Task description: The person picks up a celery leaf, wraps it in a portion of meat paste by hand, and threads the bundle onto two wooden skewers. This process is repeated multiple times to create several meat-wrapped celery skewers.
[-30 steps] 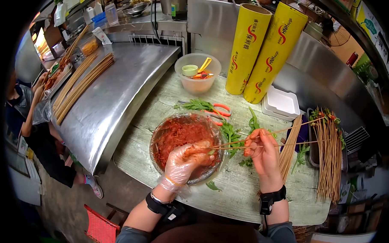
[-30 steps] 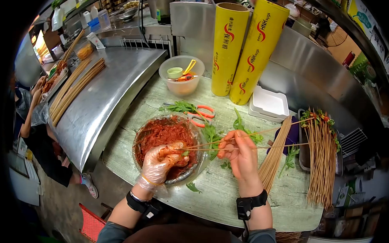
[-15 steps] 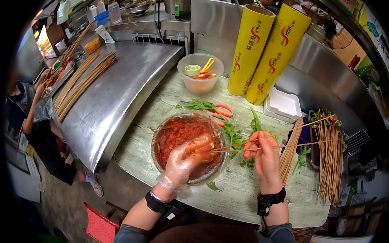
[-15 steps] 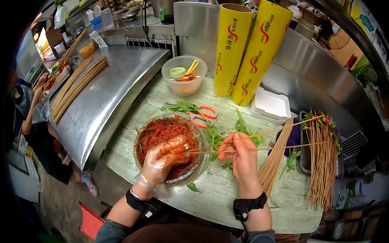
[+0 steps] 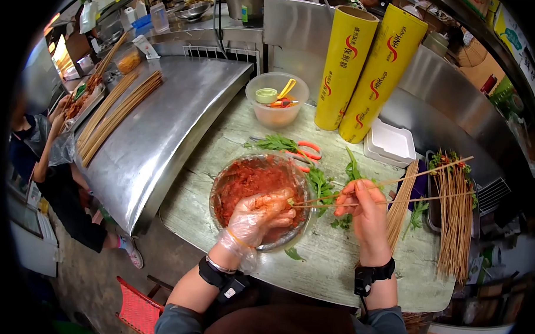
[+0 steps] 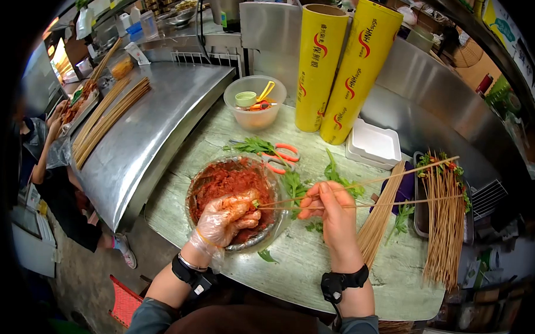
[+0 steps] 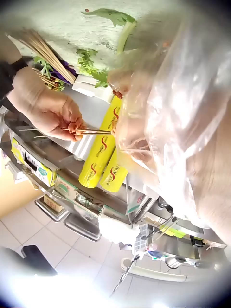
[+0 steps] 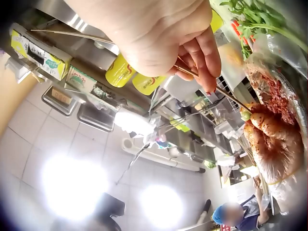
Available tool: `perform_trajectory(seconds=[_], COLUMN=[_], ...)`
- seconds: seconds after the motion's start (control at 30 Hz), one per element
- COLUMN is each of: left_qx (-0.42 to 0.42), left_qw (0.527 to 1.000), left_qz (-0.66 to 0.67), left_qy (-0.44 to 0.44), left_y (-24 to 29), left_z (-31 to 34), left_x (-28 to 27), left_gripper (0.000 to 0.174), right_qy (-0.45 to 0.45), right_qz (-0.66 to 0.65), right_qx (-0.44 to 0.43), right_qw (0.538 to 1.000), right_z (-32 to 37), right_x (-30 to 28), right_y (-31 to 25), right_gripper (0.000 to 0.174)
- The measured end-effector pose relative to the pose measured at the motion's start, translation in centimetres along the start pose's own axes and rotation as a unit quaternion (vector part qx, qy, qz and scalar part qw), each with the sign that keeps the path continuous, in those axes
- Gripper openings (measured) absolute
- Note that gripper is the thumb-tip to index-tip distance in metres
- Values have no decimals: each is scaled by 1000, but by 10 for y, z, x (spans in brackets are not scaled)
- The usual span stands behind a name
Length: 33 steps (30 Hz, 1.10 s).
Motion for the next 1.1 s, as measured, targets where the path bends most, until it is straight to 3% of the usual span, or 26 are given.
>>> perform_trajectory(seconds=[0.27,0.4,0.5,0.53,0.63,0.67,0.77,0.97,1.1], left_qx=[123,159,167,170,178,179,173,225,221], left_qw=[980,974,971,969,966,965,966,967,964], left_qz=[153,161,170,175,187,191,181,22,-53], left_qy=[33,20,28,28,28,28,63,118,136], left_y=[16,17,16,15,13,13,10,5,-1], left_z=[-1,-1,-1,-1,-1,-1,-1,-2,-3], left_x=[3,9,11,11,9,9,7,17,16], left_gripper=[34,34,34,34,33,33,33,31,30], right_qy=[-48,-81,-109,-115,-158,-161,-152,-161,-150], right_qz=[66,168,314,327,433,426,421,460,463], right_qx=[-135,-211,-244,-249,-321,-332,-343,-331,-291], right_qw=[987,960,911,904,827,826,826,808,823], right_z=[19,25,30,32,34,33,29,34,36], right_x=[32,52,56,59,65,65,69,74,74], right_y=[-24,-22,-28,-27,-25,-22,-16,-24,-31], right_gripper=[31,24,20,16,13,9,7,13,10])
Point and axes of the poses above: each hand's wrist, its own z-axis away from the middle knuckle, its own x-axis out of the palm, y = z × x, the point moved 2 cm from there along -z, towards the middle knuckle, and after that the axes turned 12 degrees about -y, right-handed, at the moved point
